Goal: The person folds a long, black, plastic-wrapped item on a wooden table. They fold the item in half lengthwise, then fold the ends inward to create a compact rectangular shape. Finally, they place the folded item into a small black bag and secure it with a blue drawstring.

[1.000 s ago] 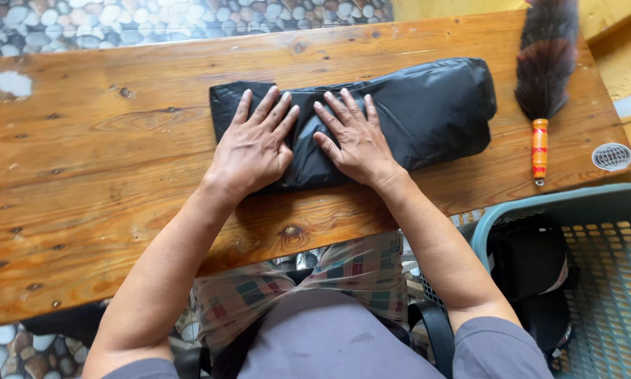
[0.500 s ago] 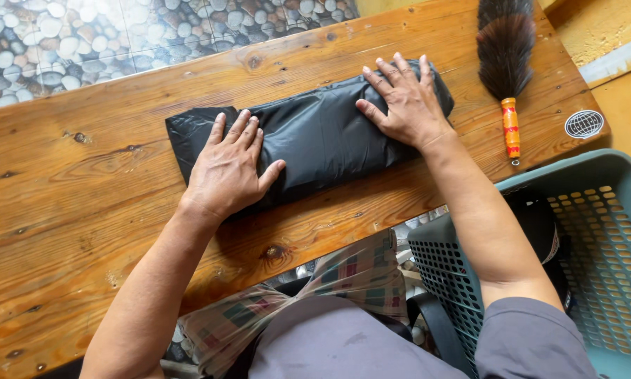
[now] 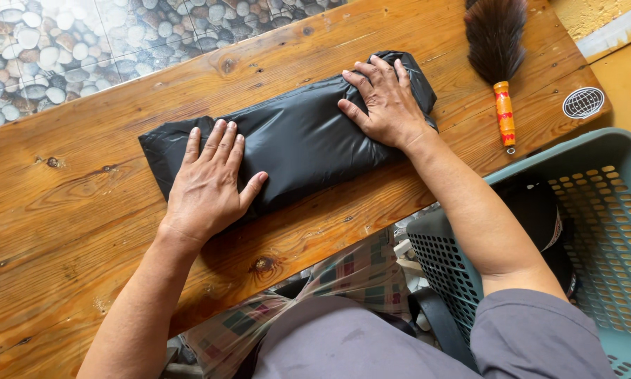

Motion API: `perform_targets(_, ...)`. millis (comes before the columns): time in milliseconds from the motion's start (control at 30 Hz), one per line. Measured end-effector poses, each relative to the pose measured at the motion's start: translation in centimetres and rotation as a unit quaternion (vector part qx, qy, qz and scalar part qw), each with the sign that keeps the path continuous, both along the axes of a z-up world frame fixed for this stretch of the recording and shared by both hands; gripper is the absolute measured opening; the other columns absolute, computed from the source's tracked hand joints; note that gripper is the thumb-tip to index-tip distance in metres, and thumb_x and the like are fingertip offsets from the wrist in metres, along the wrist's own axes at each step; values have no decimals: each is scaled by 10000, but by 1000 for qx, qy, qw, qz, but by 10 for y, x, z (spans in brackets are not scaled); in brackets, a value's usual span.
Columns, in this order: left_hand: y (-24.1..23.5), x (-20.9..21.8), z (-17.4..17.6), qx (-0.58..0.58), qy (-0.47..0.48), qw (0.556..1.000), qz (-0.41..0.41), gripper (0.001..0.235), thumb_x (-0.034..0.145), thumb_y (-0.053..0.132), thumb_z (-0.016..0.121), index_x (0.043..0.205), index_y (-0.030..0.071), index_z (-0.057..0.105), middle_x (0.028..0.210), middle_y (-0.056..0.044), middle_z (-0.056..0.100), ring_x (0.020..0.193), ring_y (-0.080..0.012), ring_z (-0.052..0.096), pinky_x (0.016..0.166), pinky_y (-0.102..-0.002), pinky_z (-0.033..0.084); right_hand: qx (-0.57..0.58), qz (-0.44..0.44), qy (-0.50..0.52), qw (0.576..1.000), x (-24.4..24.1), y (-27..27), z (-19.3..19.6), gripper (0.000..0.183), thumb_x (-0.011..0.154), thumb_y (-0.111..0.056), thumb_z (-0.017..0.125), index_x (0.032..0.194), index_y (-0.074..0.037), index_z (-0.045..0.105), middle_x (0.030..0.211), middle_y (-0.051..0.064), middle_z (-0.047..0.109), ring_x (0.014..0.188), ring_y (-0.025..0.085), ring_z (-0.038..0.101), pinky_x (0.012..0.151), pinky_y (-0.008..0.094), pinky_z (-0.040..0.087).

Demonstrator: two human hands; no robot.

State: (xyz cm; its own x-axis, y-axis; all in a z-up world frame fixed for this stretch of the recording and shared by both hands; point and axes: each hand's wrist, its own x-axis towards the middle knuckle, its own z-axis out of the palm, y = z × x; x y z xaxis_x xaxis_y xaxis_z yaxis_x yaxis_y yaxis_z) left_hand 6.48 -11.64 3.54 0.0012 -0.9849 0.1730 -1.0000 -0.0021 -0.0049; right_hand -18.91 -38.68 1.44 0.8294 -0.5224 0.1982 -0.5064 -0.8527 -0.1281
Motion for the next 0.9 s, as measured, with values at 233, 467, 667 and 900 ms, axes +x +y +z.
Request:
perform_targets(233,-18,-2,11,24,-23,999,-38,826,922,565,403,1444,-64,526,1679,-260,281,1604,-344,156,1313,-481,32,-4,5,-11,1000,1,2,-1,630,1068,-607,405,1483,-153,540,1511,117,490,1461,353,326,1179,673,144)
perform_targets(467,-44,-4,9,44,77,990,-113,711,1023,487,362,1617,97,330,1668,-184,308,1561,-304,228,1245,-524,135,9,-2,-9,1000,1,4,2,628,1069,-607,393,1487,-159,530,1524,117,479,1474,353,310,1187,665,132)
perform_targets(667,-47,-1,-5,77,81,989,-100,730,1046,531,298,1619,79,294,1688,-152,252,1569,-268,187,1255,-488,92,81,-8,-20,996,1,-4,4,648,1045,-631,384,1474,-174,549,1515,103,492,1471,346,312,1186,650,128)
perform_targets(900,-48,0,-11,78,87,988,-103,737,1034,546,320,1616,93,310,1685,-146,264,1568,-270,190,1252,-495,94,190,8,-86,978,-9,-28,0,468,1099,-428,450,1484,-188,562,1539,67,522,1489,326,337,1194,529,191)
